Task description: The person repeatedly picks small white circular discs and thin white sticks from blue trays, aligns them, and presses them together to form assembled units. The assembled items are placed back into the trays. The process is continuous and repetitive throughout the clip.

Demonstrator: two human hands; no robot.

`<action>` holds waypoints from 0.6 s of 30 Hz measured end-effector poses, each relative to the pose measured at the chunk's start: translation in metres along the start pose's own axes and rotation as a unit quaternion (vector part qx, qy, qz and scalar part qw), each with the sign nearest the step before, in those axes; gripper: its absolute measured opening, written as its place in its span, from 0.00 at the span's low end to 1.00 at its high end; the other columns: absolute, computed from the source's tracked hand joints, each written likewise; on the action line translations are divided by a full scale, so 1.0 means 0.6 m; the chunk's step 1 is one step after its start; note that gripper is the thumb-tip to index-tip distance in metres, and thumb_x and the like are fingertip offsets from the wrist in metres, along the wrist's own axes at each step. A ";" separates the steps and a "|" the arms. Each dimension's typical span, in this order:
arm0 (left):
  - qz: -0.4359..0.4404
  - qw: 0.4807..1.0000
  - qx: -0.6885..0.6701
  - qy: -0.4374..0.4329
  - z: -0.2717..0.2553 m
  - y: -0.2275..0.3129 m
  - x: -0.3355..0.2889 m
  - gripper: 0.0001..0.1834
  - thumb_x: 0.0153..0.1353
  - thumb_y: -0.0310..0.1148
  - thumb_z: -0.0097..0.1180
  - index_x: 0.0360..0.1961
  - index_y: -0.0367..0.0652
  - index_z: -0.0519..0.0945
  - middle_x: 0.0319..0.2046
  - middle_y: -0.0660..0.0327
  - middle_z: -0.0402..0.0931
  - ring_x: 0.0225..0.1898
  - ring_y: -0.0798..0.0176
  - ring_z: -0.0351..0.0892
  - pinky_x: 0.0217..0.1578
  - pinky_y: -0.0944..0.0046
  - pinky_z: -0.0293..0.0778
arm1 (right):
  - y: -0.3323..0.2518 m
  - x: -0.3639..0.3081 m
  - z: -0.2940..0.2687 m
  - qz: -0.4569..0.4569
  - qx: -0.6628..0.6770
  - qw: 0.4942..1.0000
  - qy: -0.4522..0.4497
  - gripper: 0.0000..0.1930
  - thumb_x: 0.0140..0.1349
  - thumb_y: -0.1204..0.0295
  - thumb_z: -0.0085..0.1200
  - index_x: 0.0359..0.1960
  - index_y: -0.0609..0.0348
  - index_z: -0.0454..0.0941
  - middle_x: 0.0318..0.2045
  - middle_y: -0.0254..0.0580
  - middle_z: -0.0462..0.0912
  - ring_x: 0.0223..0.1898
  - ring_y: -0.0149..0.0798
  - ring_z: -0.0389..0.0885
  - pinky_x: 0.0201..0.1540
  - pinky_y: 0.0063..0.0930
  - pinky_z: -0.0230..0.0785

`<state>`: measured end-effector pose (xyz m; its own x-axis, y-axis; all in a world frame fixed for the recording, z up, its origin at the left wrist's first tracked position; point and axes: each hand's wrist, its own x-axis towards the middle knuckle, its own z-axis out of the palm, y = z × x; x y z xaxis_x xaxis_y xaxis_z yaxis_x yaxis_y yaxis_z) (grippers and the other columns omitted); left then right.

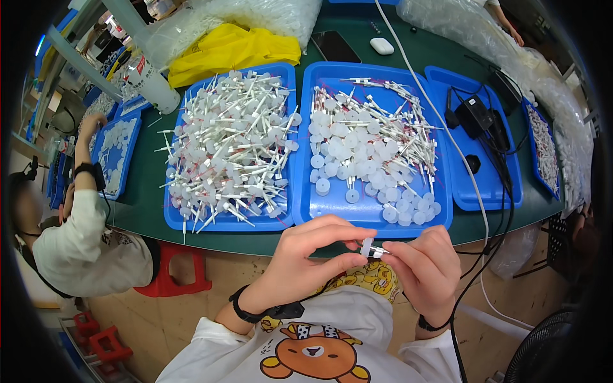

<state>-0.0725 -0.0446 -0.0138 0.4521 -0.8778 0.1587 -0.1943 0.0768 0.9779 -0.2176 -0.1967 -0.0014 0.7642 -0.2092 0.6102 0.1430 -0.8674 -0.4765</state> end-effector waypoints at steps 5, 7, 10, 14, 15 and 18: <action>0.118 0.986 0.120 0.017 -0.008 -0.001 -0.004 0.21 0.52 0.25 0.68 0.49 0.42 0.84 0.32 0.62 0.80 0.33 0.63 0.78 0.37 0.64 0.72 | -0.009 -0.003 0.008 0.101 0.116 0.988 -0.016 0.09 0.48 0.80 0.68 0.33 0.63 0.84 0.23 0.36 0.78 0.21 0.34 0.71 0.25 0.26 0.59; 0.156 0.979 0.133 0.005 -0.014 0.000 -0.006 0.21 0.51 0.26 0.69 0.49 0.41 0.84 0.32 0.64 0.80 0.33 0.63 0.78 0.37 0.65 0.71 | -0.017 -0.013 0.015 0.188 0.206 0.960 -0.016 0.07 0.50 0.82 0.66 0.33 0.64 0.84 0.22 0.37 0.78 0.20 0.32 0.71 0.23 0.24 0.60; 0.177 0.969 0.174 -0.011 -0.015 0.009 -0.009 0.21 0.50 0.27 0.69 0.48 0.39 0.83 0.31 0.65 0.79 0.32 0.65 0.77 0.36 0.65 0.68 | -0.021 -0.022 0.015 0.279 0.290 0.915 -0.040 0.04 0.55 0.82 0.63 0.33 0.67 0.84 0.21 0.38 0.78 0.19 0.27 0.72 0.21 0.20 0.61; 0.186 0.968 0.168 -0.008 -0.015 0.002 -0.012 0.21 0.45 0.30 0.72 0.44 0.39 0.85 0.30 0.64 0.80 0.28 0.64 0.77 0.33 0.65 0.67 | -0.040 -0.022 0.016 0.439 0.402 0.802 -0.054 0.04 0.63 0.78 0.59 0.35 0.68 0.84 0.21 0.36 0.79 0.20 0.23 0.72 0.21 0.19 0.61; 0.187 0.968 0.168 0.005 -0.014 0.001 -0.014 0.21 0.46 0.30 0.72 0.44 0.40 0.86 0.28 0.64 0.80 0.28 0.64 0.77 0.33 0.65 0.67 | -0.039 -0.018 0.013 0.475 0.438 0.760 -0.069 0.05 0.65 0.77 0.57 0.35 0.67 0.84 0.22 0.35 0.79 0.20 0.23 0.72 0.21 0.18 0.61; 0.135 0.976 0.161 0.048 -0.012 0.001 -0.020 0.20 0.45 0.31 0.73 0.42 0.40 0.86 0.27 0.63 0.81 0.28 0.63 0.77 0.33 0.65 0.68 | -0.036 -0.021 0.024 0.479 0.498 0.718 -0.081 0.07 0.68 0.76 0.54 0.40 0.68 0.81 0.25 0.38 0.80 0.22 0.24 0.74 0.24 0.18 0.65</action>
<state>-0.0719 -0.0309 -0.0142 0.4222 -0.7968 0.4323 -0.5744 0.1338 0.8076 -0.2213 -0.1689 -0.0080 0.8641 -0.3691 -0.3423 -0.1793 0.4098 -0.8944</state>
